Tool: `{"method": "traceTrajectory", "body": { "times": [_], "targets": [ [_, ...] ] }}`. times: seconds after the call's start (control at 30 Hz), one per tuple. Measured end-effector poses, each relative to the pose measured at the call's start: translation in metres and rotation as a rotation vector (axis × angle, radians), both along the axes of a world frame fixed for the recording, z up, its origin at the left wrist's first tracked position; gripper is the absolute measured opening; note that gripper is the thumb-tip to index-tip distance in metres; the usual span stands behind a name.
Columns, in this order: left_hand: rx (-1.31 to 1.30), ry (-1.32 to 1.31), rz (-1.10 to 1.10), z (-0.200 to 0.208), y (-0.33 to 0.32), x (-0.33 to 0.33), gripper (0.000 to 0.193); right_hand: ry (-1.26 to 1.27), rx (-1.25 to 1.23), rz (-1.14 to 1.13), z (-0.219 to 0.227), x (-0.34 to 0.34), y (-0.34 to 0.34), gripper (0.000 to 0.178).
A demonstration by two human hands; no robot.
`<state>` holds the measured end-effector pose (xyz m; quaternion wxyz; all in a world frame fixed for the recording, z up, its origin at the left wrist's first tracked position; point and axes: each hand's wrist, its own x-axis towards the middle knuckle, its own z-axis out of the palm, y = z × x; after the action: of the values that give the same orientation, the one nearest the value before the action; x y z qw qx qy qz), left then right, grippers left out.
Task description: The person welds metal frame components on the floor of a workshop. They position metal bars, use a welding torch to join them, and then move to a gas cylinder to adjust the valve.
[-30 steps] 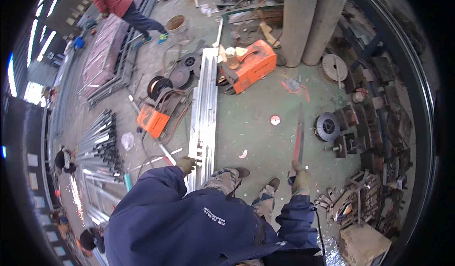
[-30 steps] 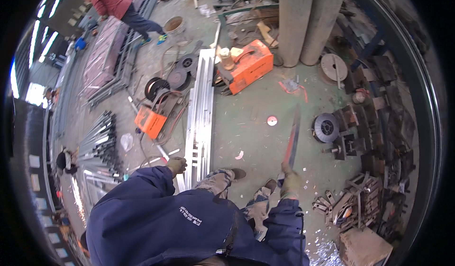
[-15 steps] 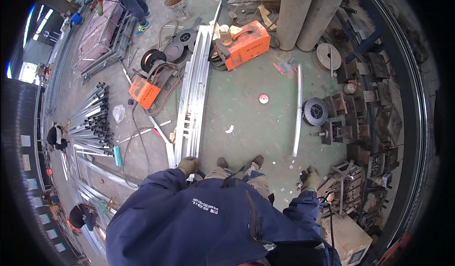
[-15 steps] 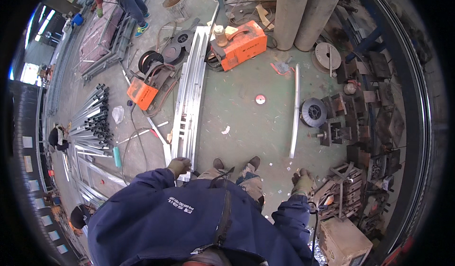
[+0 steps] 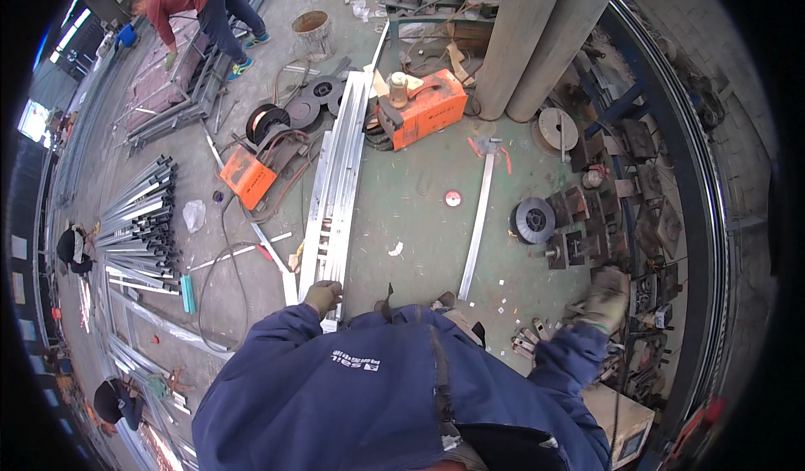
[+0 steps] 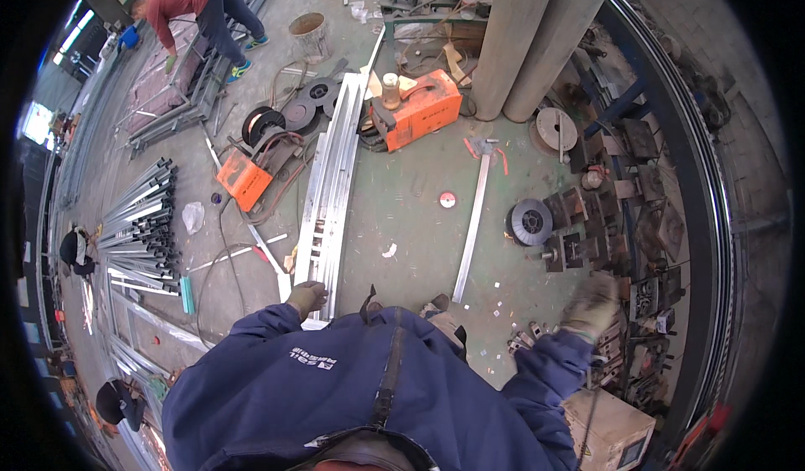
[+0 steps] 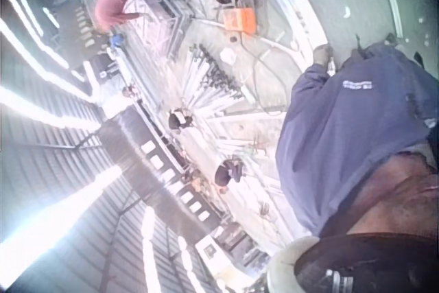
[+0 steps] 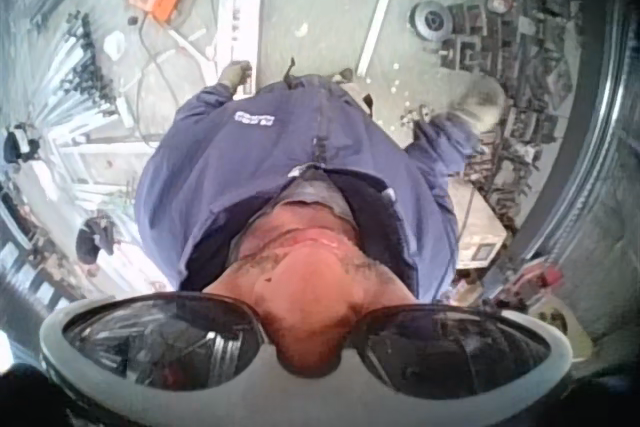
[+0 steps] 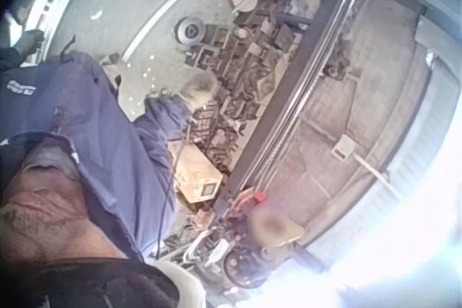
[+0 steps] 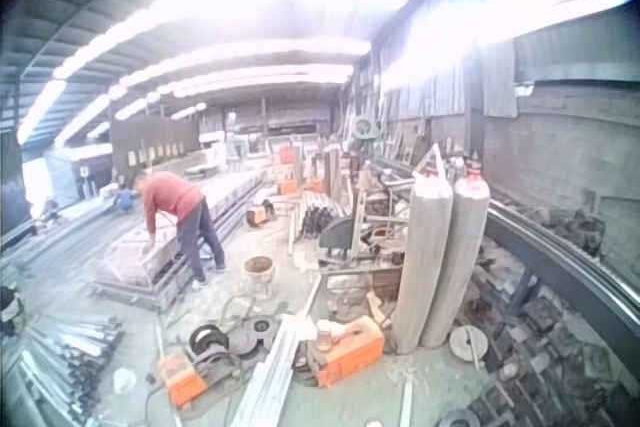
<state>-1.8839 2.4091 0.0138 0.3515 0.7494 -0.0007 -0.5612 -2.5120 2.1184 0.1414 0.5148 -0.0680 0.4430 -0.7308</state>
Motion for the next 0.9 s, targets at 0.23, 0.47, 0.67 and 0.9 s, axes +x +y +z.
{"method": "traceTrajectory", "body": {
  "times": [0.23,0.47,0.67,0.9],
  "targets": [
    [0.083,-0.037,0.023,-0.012,0.034,0.057,0.024,1.124,0.524,-0.634,0.186,-0.122,-0.023,0.057],
    [-0.039,-0.001,0.052,-0.008,0.0,0.073,0.016,2.084,0.56,-0.926,0.423,-0.01,-0.039,0.042],
    [-0.722,-0.316,0.136,0.101,-0.062,0.075,0.033,2.011,-0.752,-0.243,0.467,0.141,0.018,0.041],
    [-1.707,-1.317,-0.061,0.412,-0.029,0.064,0.044,1.975,-1.173,0.214,0.449,0.246,0.067,0.04]
  ]
}}
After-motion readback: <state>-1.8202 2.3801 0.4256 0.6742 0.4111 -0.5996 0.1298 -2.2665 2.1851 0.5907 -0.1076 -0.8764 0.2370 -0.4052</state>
